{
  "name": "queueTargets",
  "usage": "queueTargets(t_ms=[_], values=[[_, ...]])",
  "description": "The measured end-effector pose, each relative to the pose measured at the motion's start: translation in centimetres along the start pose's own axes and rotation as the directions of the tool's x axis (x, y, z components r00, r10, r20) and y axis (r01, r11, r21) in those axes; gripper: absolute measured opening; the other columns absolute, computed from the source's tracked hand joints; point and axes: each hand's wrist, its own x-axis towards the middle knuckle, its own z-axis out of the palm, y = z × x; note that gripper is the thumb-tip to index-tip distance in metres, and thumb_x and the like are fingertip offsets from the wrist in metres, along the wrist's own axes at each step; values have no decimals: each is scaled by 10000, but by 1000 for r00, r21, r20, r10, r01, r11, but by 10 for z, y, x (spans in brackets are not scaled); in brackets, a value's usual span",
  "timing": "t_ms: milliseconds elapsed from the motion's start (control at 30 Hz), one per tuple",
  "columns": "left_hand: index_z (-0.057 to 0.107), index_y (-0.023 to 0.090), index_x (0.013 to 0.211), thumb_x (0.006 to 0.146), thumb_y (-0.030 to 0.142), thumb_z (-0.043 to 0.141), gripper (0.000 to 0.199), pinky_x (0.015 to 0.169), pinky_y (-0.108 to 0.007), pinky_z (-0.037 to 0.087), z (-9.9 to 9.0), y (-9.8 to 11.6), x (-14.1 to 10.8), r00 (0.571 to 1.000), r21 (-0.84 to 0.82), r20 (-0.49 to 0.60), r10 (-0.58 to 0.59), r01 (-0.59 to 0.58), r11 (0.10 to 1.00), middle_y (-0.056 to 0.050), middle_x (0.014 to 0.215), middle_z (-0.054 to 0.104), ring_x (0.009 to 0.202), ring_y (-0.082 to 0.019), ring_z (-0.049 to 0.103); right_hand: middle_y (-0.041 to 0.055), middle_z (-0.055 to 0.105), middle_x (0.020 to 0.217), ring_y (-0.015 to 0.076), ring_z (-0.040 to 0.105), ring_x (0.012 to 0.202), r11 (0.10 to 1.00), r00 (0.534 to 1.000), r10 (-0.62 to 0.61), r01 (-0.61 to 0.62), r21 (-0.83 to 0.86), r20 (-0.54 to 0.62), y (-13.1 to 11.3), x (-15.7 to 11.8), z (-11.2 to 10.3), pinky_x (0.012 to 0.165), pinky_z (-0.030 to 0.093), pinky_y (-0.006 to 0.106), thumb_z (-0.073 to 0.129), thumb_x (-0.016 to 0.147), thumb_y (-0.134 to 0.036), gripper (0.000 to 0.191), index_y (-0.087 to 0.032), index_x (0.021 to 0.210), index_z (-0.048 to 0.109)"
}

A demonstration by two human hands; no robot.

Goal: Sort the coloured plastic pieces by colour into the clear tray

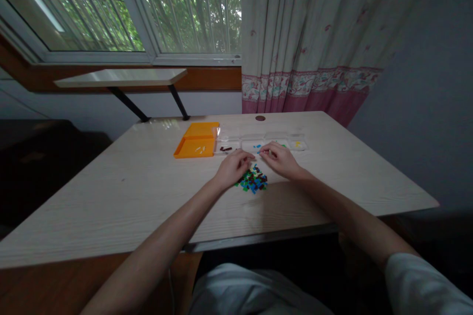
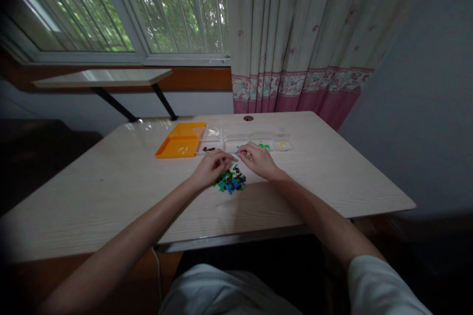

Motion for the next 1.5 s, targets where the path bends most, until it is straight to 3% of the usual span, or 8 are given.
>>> queueTargets(t_ms=[133,233,367,533,900,1233,1500], values=[[623,269,1043,833,133,401,335,773,-266,435,0,-2,-2,985,167,169,-28,-1,986,-36,1001,523,921,-157,539,48,582,783,149,526,737,1000,993,-9,7,-15,-114,3,3,-6,669,391,255,477,862,-287,169,-173,872,601],[618,302,1053,849,167,392,333,735,-263,442,-1,-3,-3,975,270,210,-67,8,963,-30,1015,501,912,-165,548,45,578,782,147,522,732,1000,990,-11,8,-24,-139,3,3,-7,665,391,255,481,859,-280,160,-174,869,601],[604,303,1078,842,143,390,356,735,-259,443,-1,-6,-3,980,312,182,-82,21,950,-34,1020,488,900,-165,547,41,574,766,150,516,708,999,986,17,-22,-27,-164,3,2,-7,650,394,266,480,858,-300,167,-187,867,603],[585,333,1103,854,175,402,347,725,-246,440,-2,-5,-3,971,278,238,-16,-52,959,-22,1033,477,899,-154,544,41,573,755,150,512,687,1000,982,28,-30,-5,-187,4,2,-7,631,391,271,485,852,-310,170,-188,858,603],[611,236,994,854,273,417,243,648,-257,442,-5,-6,-3,985,446,115,-126,62,893,-56,1049,483,865,-172,552,39,578,753,148,511,673,999,975,42,-45,-10,-219,5,2,-7,634,395,276,494,850,-323,173,-196,856,610],[621,204,879,818,263,469,174,765,-284,454,-4,-15,-1,989,303,112,-94,56,951,-53,977,520,881,-170,549,40,583,758,153,520,707,997,979,49,-60,-46,-199,9,2,-6,657,399,271,499,844,-317,173,-194,854,621],[645,214,921,758,172,485,232,786,-304,454,-5,-18,1,992,208,100,-73,51,977,-49,964,531,860,-172,559,38,604,745,156,539,696,956,972,166,-200,-215,-167,37,15,10,654,392,263,507,837,-312,194,-199,862,663]])
